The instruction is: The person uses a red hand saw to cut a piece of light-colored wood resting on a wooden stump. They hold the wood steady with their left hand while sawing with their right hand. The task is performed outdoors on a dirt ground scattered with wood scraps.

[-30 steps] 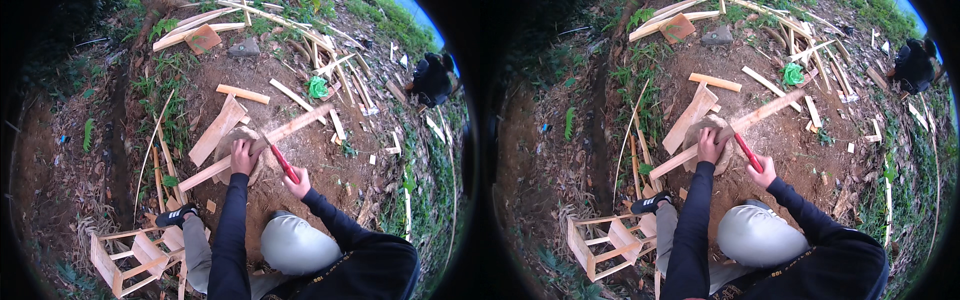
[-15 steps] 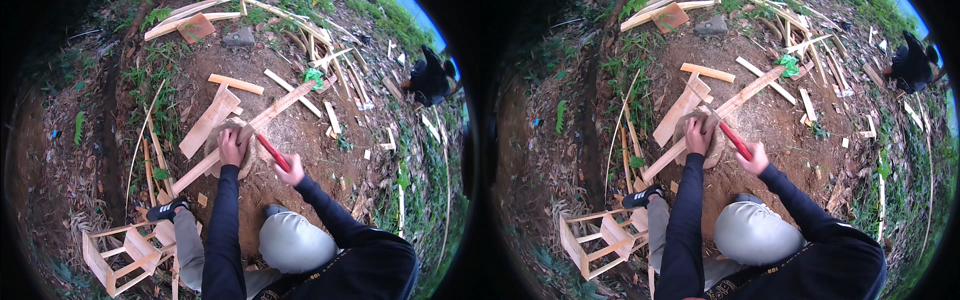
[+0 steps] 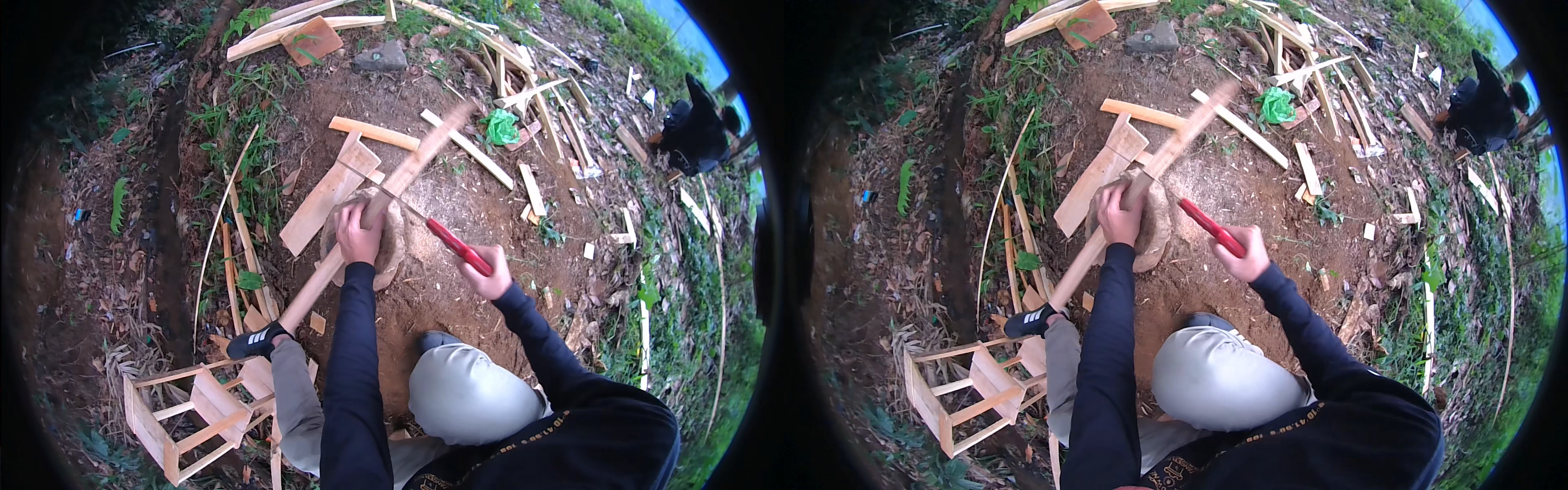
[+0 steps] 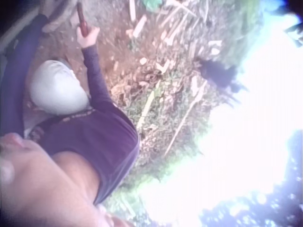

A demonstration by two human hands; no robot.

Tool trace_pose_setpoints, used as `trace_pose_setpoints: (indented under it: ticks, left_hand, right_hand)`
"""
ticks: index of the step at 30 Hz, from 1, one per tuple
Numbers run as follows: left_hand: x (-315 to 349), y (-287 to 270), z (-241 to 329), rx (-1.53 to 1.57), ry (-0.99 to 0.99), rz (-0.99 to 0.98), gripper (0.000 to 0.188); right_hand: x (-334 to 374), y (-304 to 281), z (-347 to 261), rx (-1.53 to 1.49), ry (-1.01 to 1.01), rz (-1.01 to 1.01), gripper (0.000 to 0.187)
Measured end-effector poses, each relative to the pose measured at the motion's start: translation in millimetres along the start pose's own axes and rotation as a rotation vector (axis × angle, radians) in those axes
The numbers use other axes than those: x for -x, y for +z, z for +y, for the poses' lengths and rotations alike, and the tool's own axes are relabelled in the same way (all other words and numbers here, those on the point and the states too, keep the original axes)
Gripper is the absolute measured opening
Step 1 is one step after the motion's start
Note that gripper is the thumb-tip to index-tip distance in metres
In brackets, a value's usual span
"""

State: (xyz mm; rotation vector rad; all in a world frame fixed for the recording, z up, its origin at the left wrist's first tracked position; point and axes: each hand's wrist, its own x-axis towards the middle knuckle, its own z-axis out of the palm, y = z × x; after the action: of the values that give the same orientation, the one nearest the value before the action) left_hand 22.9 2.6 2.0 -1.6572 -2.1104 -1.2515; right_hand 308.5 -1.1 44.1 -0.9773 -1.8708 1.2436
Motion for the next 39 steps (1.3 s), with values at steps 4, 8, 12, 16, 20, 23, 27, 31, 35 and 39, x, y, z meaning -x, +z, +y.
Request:
trace_pose_setpoints:
  ticks: [4,8,12,16,20,23,27,31,35,39]
  left_hand:
    - [0.3,-2.7,4.0,-0.037,0.039,-0.144,0.036]
    - [-4.1,1.1,3.1,-0.023,0.064,-0.113,0.038]
    - [6.4,1.9,-2.3,-0.026,0.016,-0.106,0.041]
    - [2.9,-0.1,-1.2,-0.086,0.075,-0.094,0.043]
    - [-0.2,2.3,4.5,-0.061,0.084,-0.122,0.038]
    - [2.9,2.6,6.4,-0.032,0.084,-0.136,0.036]
    - [3.5,-0.5,-2.7,-0.101,0.063,-0.121,0.041]
    - [6.9,4.4,-2.9,-0.078,0.078,-0.134,0.037]
    - [5.1,6.0,1.8,-0.032,0.071,-0.141,0.038]
    - [6.6,-2.3,-3.3,-0.093,0.072,-0.118,0.041]
  right_hand:
    - [35.0,-12.7,-5.2,-0.166,0.084,-0.116,0.016]
    - [13.8,27.1,-4.8,-0.01,0.005,-0.01,0.015]
    - [6.7,29.6,-16.9,0.022,-0.058,0.005,0.012]
    - [46.7,4.2,-20.9,-0.02,-0.056,-0.022,0.01]
    - [-8.3,32.4,-1.7,-0.009,-0.035,0.02,0.015]
    - [-21.1,43.1,-4.4,0.01,-0.03,0.04,0.014]
    - [43.4,12.9,-24.5,-0.071,0.08,-0.005,0.012]
    - [9.3,29.4,7.0,0.003,-0.012,0.05,0.018]
    - [-29.2,37.2,-10.0,-0.002,0.001,0.047,0.023]
    - [54.7,3.1,-14.6,-0.132,0.125,0.045,0.017]
